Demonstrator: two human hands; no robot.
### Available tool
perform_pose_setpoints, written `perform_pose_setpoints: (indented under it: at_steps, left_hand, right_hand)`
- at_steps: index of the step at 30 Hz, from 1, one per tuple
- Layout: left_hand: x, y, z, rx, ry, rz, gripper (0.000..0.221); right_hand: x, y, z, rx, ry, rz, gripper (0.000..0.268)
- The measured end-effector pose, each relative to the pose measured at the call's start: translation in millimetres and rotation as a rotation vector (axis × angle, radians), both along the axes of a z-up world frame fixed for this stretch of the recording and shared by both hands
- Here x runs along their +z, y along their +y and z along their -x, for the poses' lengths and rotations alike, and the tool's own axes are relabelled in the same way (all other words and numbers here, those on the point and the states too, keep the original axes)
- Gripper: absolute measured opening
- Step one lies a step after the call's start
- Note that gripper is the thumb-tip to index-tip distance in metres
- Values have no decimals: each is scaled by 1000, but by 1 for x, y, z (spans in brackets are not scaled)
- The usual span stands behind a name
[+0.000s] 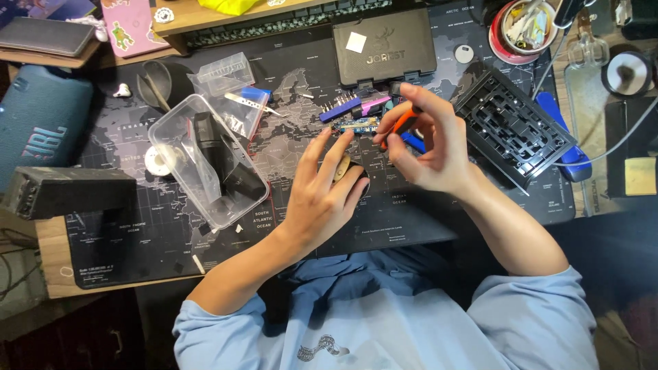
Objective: Fitting a speaker driver into a housing and securing it using a screwdriver and pliers.
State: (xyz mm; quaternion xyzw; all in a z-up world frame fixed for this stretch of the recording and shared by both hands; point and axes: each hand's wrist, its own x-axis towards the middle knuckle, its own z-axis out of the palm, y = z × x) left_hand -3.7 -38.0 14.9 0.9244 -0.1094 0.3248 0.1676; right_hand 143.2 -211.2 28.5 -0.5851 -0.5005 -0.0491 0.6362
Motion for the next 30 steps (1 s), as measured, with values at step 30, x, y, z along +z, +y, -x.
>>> perform_pose_setpoints:
  at_steps: [30]
  left_hand:
    - [16, -17, -7, 153, -64, -372, 30]
  right_hand:
    - [5, -12, 6, -38, 118, 255, 74]
